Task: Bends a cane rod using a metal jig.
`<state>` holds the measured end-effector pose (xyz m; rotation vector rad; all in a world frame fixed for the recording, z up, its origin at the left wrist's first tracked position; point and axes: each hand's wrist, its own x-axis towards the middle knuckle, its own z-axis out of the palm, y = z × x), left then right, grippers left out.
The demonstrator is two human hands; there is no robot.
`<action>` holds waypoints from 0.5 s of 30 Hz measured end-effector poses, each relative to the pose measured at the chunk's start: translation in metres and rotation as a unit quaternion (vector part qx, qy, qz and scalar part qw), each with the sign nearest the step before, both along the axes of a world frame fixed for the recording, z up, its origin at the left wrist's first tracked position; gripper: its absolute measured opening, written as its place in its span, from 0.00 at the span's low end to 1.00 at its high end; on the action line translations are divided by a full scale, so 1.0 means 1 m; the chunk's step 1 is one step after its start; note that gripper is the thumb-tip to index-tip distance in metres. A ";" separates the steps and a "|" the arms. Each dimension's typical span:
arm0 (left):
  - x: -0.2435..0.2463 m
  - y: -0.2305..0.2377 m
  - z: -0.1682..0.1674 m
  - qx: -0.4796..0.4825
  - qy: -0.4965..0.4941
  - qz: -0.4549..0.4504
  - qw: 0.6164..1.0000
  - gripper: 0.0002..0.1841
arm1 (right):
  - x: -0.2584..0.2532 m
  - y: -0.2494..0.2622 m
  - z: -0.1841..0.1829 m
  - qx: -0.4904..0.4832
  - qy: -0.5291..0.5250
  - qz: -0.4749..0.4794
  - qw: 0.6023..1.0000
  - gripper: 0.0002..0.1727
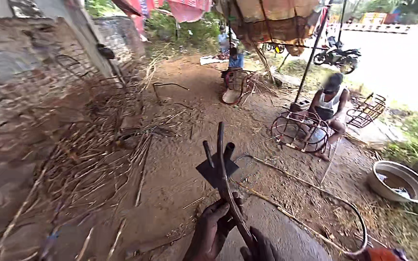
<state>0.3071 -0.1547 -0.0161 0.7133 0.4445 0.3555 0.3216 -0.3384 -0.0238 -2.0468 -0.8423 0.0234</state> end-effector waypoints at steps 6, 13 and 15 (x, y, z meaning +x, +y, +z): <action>0.042 -0.015 -0.010 -0.019 0.141 0.038 0.989 0.16 | 0.073 0.003 -0.015 -0.001 -0.101 -0.100 0.990 0.27; 0.109 -0.022 0.013 0.038 0.197 -0.085 0.976 0.20 | 0.169 0.010 -0.007 -0.035 -0.102 -0.198 0.974 0.32; 0.133 -0.027 0.016 0.036 0.188 -0.088 0.977 0.19 | 0.202 0.014 -0.004 -0.039 -0.055 -0.187 0.980 0.33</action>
